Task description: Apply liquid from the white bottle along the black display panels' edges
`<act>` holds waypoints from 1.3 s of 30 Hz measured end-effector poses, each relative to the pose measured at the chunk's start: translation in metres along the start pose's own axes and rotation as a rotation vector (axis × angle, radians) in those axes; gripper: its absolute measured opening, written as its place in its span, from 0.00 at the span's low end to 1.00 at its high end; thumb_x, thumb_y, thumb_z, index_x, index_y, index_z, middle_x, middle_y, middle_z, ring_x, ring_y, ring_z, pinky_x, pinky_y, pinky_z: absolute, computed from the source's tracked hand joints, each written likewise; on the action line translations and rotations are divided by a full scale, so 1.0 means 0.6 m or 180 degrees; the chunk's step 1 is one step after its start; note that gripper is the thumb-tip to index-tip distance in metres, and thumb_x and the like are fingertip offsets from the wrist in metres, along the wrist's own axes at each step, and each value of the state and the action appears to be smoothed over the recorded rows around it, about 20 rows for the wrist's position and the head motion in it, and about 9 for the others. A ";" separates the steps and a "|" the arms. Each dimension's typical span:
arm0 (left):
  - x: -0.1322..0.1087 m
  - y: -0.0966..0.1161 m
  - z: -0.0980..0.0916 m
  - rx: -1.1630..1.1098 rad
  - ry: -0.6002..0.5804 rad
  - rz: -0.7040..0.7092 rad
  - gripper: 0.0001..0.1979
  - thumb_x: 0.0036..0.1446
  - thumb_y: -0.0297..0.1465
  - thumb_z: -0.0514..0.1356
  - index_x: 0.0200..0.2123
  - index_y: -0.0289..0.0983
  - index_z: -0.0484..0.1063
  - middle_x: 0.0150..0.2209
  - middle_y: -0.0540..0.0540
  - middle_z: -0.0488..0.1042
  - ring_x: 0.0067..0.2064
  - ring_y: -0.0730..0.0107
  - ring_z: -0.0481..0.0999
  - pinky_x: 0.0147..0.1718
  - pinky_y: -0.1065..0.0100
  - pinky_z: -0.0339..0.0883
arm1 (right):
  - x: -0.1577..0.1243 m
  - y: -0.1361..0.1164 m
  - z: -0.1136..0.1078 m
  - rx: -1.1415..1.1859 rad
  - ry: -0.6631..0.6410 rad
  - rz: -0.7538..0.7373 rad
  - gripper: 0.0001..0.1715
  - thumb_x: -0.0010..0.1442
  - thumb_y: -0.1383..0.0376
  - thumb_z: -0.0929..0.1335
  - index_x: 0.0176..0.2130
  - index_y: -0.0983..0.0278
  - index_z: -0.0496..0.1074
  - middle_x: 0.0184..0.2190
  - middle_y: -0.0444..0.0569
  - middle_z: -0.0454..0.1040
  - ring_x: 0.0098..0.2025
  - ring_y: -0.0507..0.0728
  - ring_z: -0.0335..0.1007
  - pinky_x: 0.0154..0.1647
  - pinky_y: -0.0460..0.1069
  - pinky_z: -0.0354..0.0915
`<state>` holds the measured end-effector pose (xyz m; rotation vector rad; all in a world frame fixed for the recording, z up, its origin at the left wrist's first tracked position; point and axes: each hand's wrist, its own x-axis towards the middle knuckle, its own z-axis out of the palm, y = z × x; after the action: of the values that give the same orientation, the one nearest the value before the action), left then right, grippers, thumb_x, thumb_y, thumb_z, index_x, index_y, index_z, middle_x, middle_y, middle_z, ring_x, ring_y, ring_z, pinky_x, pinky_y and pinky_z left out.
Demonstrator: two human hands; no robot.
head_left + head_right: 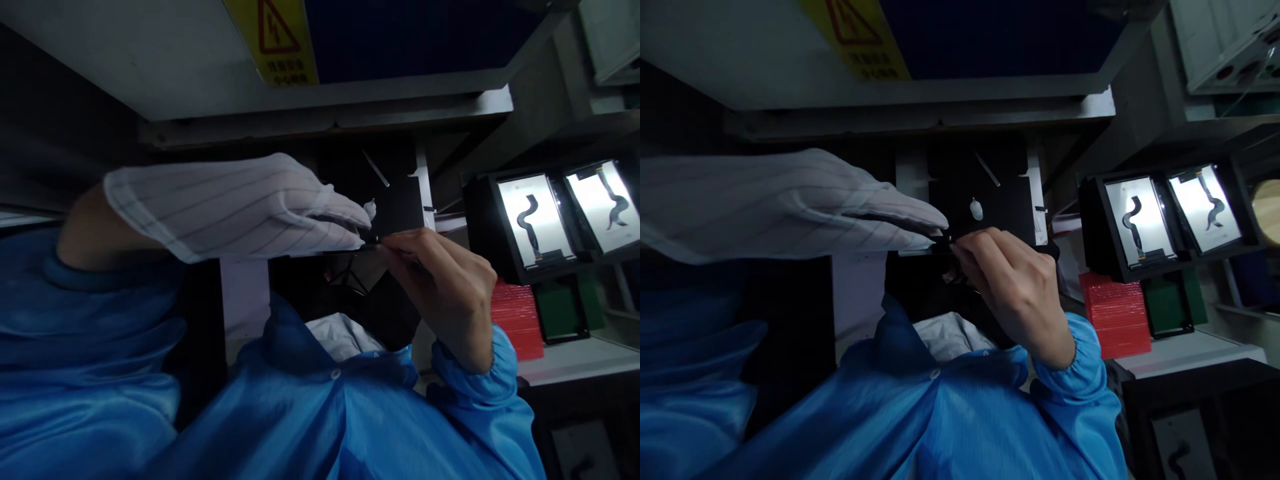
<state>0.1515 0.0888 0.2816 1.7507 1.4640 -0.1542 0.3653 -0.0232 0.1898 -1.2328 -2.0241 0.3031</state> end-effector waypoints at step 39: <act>-0.035 -0.140 0.036 0.0843 0.0372 0.0946 0.20 0.72 0.40 0.56 0.47 0.38 0.87 0.37 0.50 0.75 0.35 0.74 0.63 0.41 0.68 0.58 | -0.066 0.059 0.075 0.1755 0.0637 0.1270 0.30 0.64 0.54 0.82 0.61 0.56 0.78 0.54 0.51 0.87 0.54 0.61 0.88 0.53 0.56 0.85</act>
<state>0.0812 0.0569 0.2370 2.2037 1.2896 -0.0937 0.3683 -0.0308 0.1208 -1.2337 -1.3792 0.8314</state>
